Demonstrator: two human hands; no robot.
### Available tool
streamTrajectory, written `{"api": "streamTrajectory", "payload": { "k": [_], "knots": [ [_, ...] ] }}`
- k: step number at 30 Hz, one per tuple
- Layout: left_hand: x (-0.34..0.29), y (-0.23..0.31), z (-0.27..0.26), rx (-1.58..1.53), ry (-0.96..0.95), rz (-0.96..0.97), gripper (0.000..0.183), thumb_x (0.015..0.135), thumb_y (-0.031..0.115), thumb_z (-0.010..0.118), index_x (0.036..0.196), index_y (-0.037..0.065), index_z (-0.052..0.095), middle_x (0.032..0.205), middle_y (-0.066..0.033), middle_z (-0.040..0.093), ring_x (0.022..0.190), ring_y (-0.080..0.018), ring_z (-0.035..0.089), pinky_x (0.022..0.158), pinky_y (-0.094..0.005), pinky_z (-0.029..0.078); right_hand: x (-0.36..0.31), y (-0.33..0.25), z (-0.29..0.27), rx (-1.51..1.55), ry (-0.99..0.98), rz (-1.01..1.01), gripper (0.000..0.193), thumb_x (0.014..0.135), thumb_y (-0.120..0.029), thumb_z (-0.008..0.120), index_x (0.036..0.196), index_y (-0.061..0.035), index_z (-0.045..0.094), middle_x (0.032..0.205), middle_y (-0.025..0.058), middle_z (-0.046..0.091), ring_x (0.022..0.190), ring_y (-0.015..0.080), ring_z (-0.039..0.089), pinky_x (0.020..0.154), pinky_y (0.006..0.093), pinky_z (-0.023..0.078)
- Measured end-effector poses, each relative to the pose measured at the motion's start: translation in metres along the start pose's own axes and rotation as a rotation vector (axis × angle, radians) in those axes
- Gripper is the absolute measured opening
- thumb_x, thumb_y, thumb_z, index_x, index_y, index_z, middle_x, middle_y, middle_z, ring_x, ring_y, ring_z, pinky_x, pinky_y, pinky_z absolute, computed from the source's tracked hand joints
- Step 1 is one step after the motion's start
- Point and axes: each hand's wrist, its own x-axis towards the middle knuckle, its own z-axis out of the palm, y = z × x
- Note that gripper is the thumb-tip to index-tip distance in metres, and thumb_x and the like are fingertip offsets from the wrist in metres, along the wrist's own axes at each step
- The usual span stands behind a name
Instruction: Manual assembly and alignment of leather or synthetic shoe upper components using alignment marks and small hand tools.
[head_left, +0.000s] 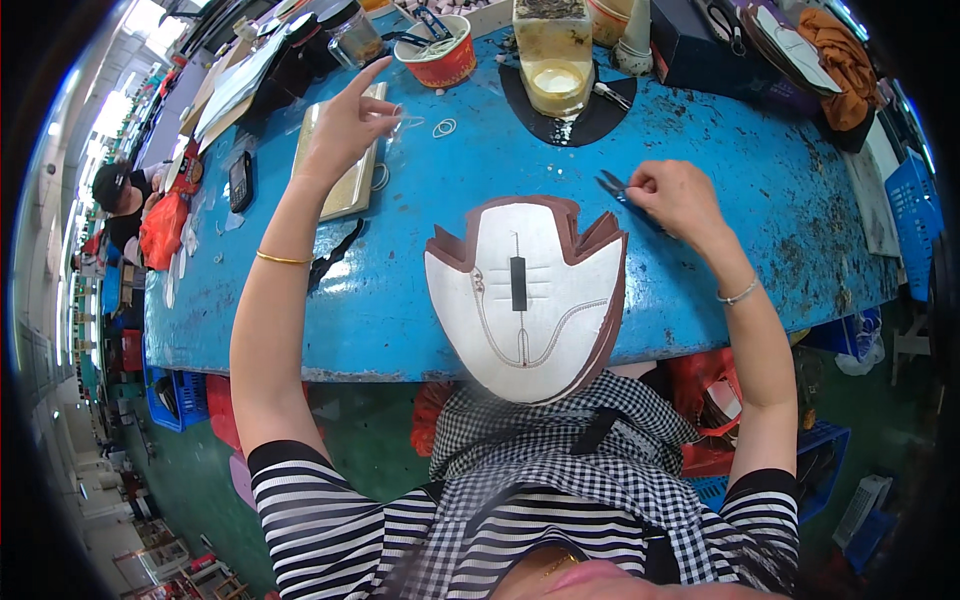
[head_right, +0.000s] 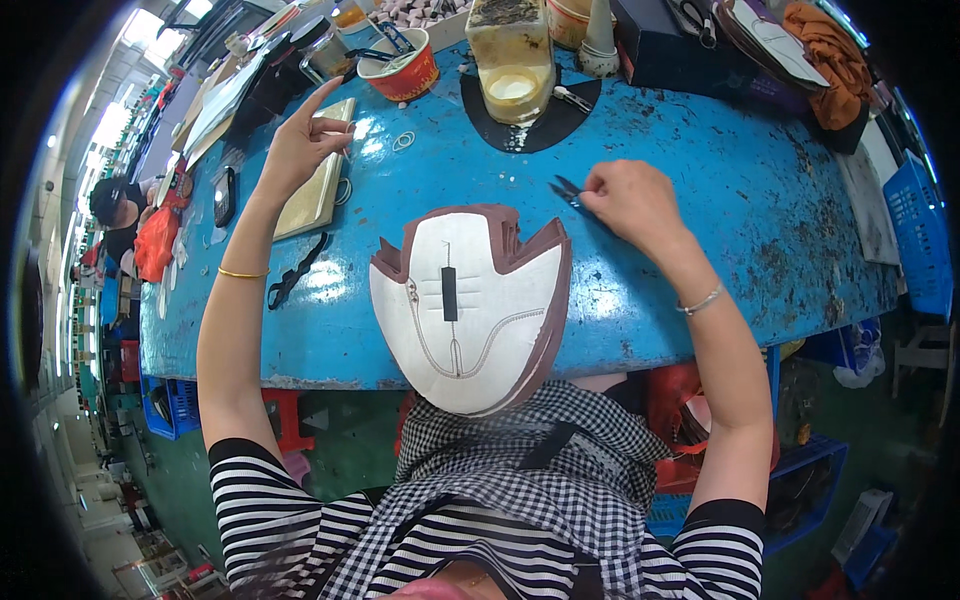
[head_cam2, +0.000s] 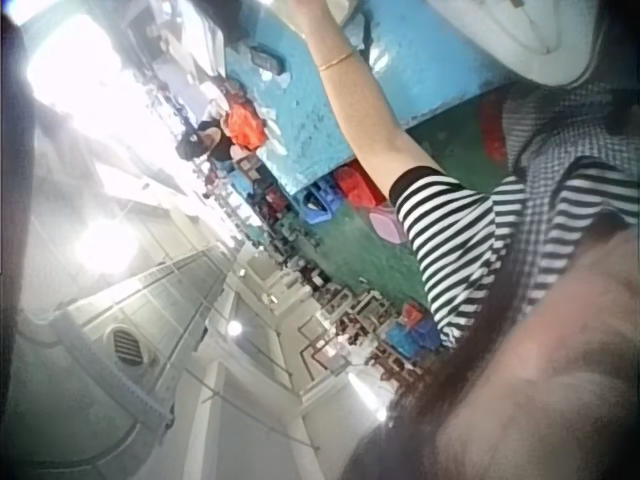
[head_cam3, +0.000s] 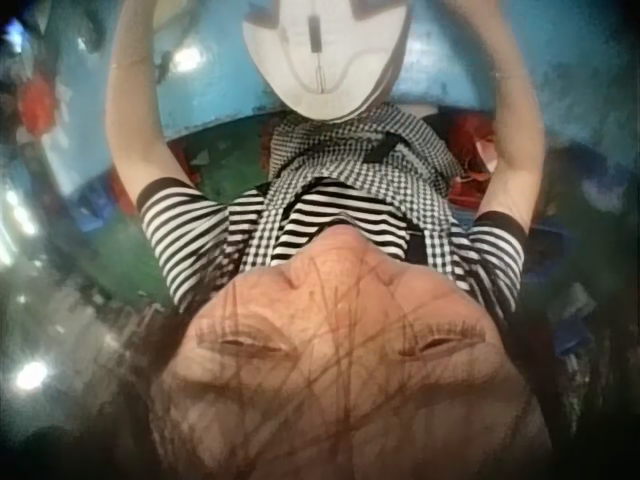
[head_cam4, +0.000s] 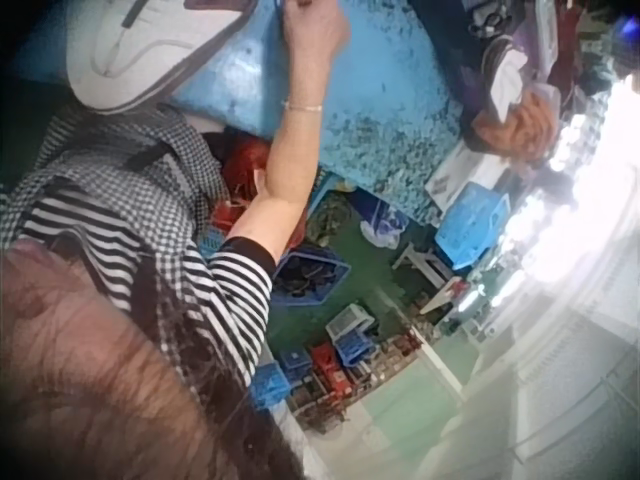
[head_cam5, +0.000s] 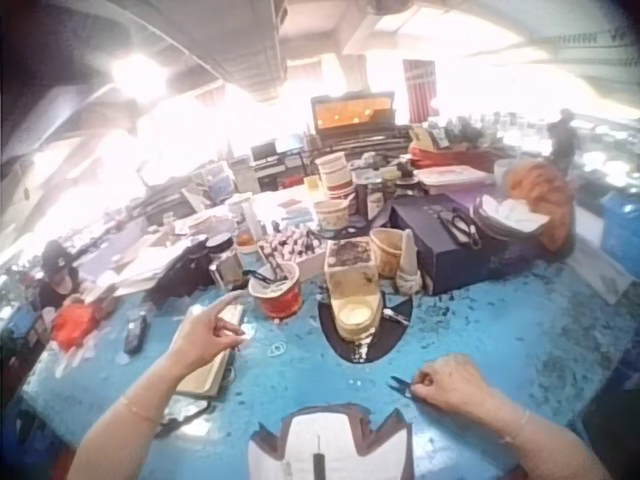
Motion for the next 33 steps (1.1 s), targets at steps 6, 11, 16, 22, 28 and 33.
{"api": "streamTrajectory", "payload": {
  "k": [6,11,16,22,28,33],
  "knots": [
    [-0.007,-0.021,-0.009,0.121,0.041,-0.032,0.066,0.085,0.002,0.068,0.146,0.017,0.048,0.093,-0.0095,0.074,0.083,-0.0123,0.069,0.081,-0.0287,0.054,-0.019,0.034,-0.012,0.070,0.080,0.130,0.020,0.081,-0.025,0.070,0.086,-0.0064,0.074,0.077,0.0086,0.072,0.072,0.0233,0.069,0.066,0.0364,0.052],
    [-0.007,-0.035,-0.011,0.024,0.076,-0.061,0.056,0.084,0.003,0.067,0.138,0.016,0.058,0.092,-0.0107,0.074,0.085,-0.0153,0.069,0.082,-0.0320,0.053,-0.032,0.047,-0.008,0.200,0.109,0.178,0.019,0.084,-0.024,0.071,0.088,-0.0053,0.071,0.069,0.0047,0.067,0.064,0.0155,0.062,0.061,0.0313,0.048],
    [-0.014,-0.035,-0.008,0.372,0.102,0.293,0.021,0.082,-0.002,0.066,0.101,0.005,0.075,0.101,-0.0086,0.070,0.097,-0.0235,0.067,0.092,-0.0329,0.051,-0.039,0.053,0.009,0.236,0.232,0.122,0.016,0.087,-0.023,0.070,0.090,-0.0073,0.070,0.063,0.0016,0.059,0.058,0.0134,0.055,0.057,0.0305,0.043],
    [-0.036,-0.054,0.029,0.558,-0.115,0.313,0.007,0.081,0.004,0.067,0.086,0.002,0.070,0.108,-0.0130,0.064,0.102,-0.0330,0.063,0.091,-0.0421,0.050,-0.041,0.053,0.017,0.226,0.358,0.020,0.012,0.090,-0.017,0.069,0.092,-0.0053,0.069,0.060,-0.0005,0.051,0.055,0.0080,0.044,0.052,0.0279,0.034],
    [-0.036,-0.053,0.035,0.595,-0.111,0.248,0.010,0.083,0.009,0.069,0.086,-0.001,0.069,0.105,-0.0130,0.064,0.101,-0.0330,0.062,0.090,-0.0433,0.049,-0.041,0.055,0.019,0.240,0.375,0.009,0.010,0.089,-0.015,0.070,0.092,-0.0053,0.070,0.060,-0.0010,0.050,0.056,0.0080,0.042,0.052,0.0271,0.034],
    [-0.036,-0.055,0.039,0.603,-0.117,0.246,0.013,0.086,0.009,0.065,0.087,-0.003,0.067,0.102,-0.0158,0.062,0.096,-0.0351,0.063,0.087,-0.0442,0.050,-0.041,0.055,0.019,0.237,0.374,0.039,0.011,0.088,-0.020,0.070,0.090,-0.0095,0.072,0.061,0.0000,0.055,0.055,0.0114,0.049,0.053,0.0300,0.038]
  ]
}}
